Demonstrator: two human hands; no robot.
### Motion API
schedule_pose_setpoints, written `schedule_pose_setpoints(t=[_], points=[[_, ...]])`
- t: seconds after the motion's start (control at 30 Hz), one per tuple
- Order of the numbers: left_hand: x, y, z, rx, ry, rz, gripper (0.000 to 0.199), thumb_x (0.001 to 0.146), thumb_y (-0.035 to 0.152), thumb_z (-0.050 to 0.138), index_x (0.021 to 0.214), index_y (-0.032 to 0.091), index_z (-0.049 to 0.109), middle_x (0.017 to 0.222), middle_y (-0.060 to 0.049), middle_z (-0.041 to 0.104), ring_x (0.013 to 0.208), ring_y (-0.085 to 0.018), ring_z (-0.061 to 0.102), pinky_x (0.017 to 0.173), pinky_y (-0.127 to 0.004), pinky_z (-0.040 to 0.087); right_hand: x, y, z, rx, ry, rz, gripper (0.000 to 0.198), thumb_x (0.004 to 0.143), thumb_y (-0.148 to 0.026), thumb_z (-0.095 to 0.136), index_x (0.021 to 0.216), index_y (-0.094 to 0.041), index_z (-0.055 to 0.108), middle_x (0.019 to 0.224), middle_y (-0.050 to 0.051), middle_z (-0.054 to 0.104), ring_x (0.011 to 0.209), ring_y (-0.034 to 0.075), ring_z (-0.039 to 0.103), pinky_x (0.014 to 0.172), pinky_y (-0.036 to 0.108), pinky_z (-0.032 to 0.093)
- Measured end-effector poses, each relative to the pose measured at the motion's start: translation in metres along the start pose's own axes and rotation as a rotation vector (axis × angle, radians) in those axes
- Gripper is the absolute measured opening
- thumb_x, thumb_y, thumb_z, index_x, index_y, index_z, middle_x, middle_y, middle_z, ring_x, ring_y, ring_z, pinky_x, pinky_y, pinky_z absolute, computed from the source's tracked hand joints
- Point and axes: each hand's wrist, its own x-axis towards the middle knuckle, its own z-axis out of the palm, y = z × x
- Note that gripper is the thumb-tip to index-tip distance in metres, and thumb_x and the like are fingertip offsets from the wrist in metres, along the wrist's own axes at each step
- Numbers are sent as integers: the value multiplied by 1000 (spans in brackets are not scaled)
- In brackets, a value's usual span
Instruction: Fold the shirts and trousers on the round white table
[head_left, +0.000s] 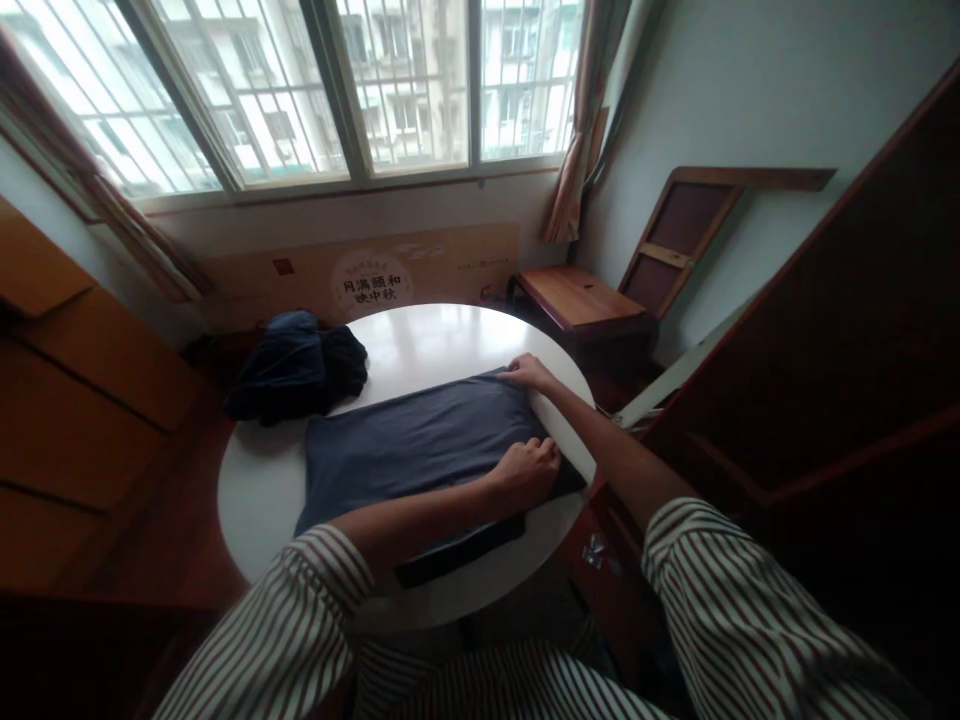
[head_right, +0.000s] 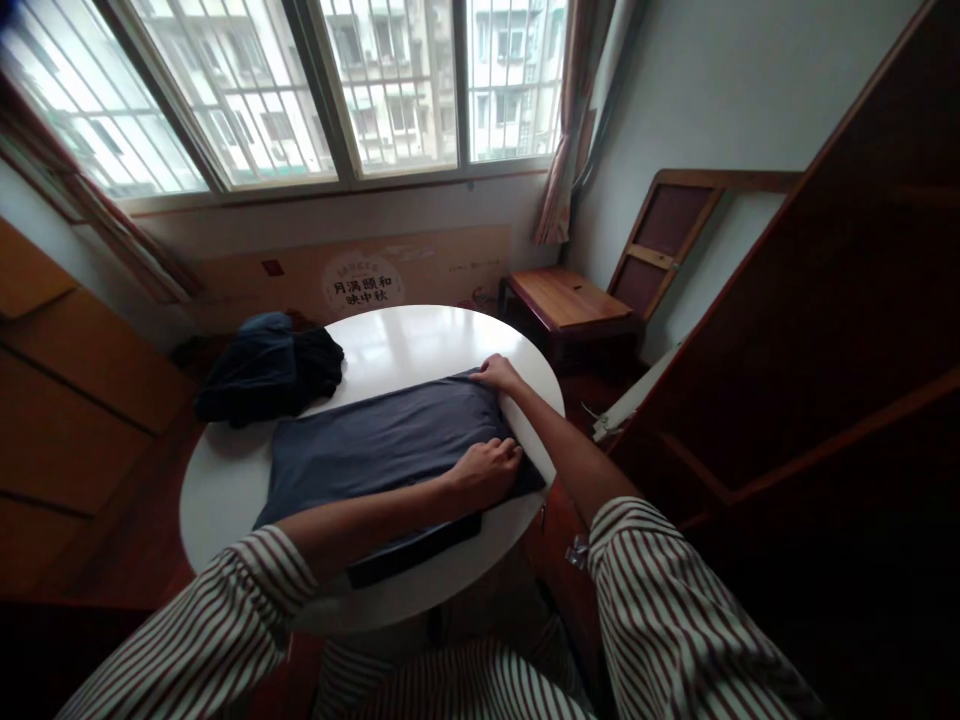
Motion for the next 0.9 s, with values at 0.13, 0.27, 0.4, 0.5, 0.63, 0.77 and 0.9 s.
schedule_pose_setpoints(t=[0.13,0.27,0.4,0.5,0.63,0.77,0.9], points=[[-7,-1,6,14,0,148,24,99,14,38,111,12,59,105,-14,60,88,-21,62,68,-30,55,7,-3,3,18,46,-9,23,88,-22,60,98,-9,78,99,11,76,89,17,69,75,19,49],[-13,-2,11,8,54,246,25,100,15,39,116,14,58,105,-13,61,92,-20,62,76,-29,56,8,-1,6,18,64,-7,28,94,-23,53,105,-9,75,104,11,75,92,16,68,77,20,49],[-10,-3,14,-36,65,235,22,99,14,42,113,14,59,104,-12,62,90,-19,63,77,-28,56,7,-3,5,-37,40,-12,26,93,-22,56,104,-7,75,102,15,75,94,20,69,80,23,50],[-8,1,5,-132,108,273,22,101,17,40,112,14,59,104,-11,63,94,-18,63,81,-27,54,-1,-19,4,-105,75,-46,35,92,-23,57,117,-1,68,116,24,68,108,29,65,91,32,49],[-22,-9,-25,-261,140,250,24,102,19,38,109,14,61,102,-9,64,89,-16,63,79,-24,53,-24,-50,16,-140,65,-248,41,97,-29,51,132,-10,59,133,20,60,122,28,56,105,34,42],[-60,-64,-40,-241,97,-20,31,101,22,36,102,15,66,100,-10,68,95,-19,65,91,-30,51,-49,-54,41,-206,-96,-492,45,101,-37,42,142,-21,52,146,12,52,134,26,47,114,44,31],[-118,-130,-24,-166,3,-530,41,103,37,35,131,20,58,136,-14,59,131,-29,50,111,-50,37,-49,-32,55,-314,-143,-417,59,101,-55,32,153,-26,38,161,10,30,147,34,25,116,59,20]])
